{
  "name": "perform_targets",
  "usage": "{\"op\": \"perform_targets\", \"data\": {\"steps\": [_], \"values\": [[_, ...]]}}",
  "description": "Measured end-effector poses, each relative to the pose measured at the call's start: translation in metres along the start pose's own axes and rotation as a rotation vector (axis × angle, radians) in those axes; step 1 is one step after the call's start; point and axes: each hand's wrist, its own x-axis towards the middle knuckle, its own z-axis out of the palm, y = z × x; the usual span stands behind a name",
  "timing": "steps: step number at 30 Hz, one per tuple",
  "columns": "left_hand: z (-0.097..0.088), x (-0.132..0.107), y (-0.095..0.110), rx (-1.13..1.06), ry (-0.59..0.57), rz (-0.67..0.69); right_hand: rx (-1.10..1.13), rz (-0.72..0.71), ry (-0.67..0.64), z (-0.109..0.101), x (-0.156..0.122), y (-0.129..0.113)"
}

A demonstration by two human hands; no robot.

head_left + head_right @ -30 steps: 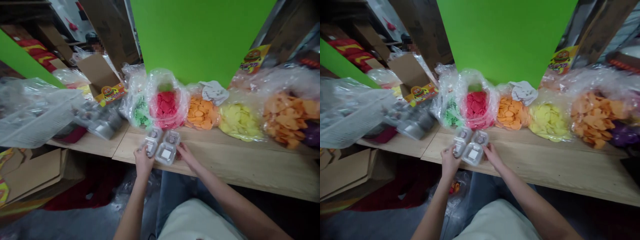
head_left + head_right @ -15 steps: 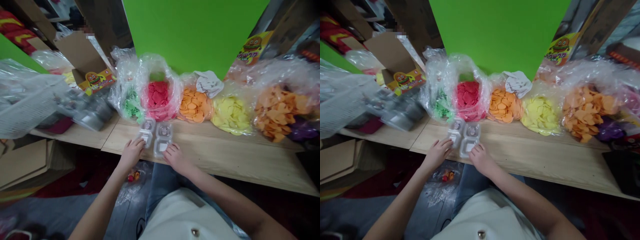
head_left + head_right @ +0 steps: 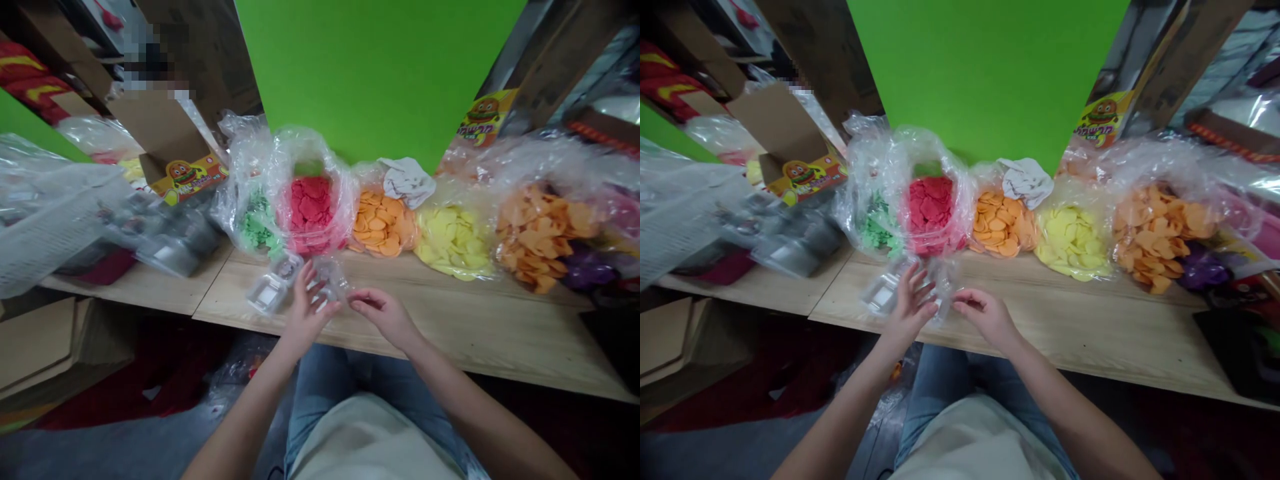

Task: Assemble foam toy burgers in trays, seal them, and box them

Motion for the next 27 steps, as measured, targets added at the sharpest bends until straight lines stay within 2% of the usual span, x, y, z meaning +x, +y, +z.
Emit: {"op": "perform_targets", "data": {"steps": [2, 4, 8, 11, 14, 16, 18, 20, 22, 23, 25, 27], "values": [[0.021, 0.012, 0.009, -0.095, -0.15, 0.014, 0.078, 0.034, -0.013, -0.011, -0.011, -0.005], [0.042, 0.019, 0.012, -0.152, -0.221, 0.013, 0.058, 0.046, 0.026, -0.025, -0.024, -0.009], [0.082, 0.014, -0.004, -0.339, -0.295, -0.143, -0.066, 0.097, 0.143, -0.055, -0.049, -0.008], [0.107, 0.004, -0.026, -0.388, -0.242, -0.262, -0.294, 0.039, 0.269, -0.082, -0.064, -0.002], [0.138, -0.001, -0.049, -0.33, -0.106, -0.328, -0.729, -0.104, 0.479, -0.129, -0.082, 0.012], [0.166, -0.002, -0.063, -0.261, -0.101, -0.288, -1.005, -0.148, 0.519, -0.172, -0.1, 0.027], [0.197, -0.002, -0.07, -0.197, -0.193, -0.223, -1.25, -0.094, 0.424, -0.215, -0.125, 0.048], [0.218, -0.004, -0.069, -0.115, -0.324, -0.156, -1.447, -0.003, 0.371, -0.251, -0.153, 0.068], [0.216, -0.008, -0.06, 0.017, -0.426, -0.033, -1.556, 0.086, 0.357, -0.272, -0.174, 0.08], [0.204, -0.01, -0.054, 0.096, -0.445, 0.04, -1.58, 0.123, 0.38, -0.275, -0.179, 0.082], [0.159, -0.012, -0.041, 0.282, -0.41, 0.193, -1.569, 0.145, 0.476, -0.263, -0.175, 0.073], [0.095, -0.014, -0.032, 0.508, -0.234, 0.282, -1.472, 0.054, 0.557, -0.222, -0.149, 0.054]]}}
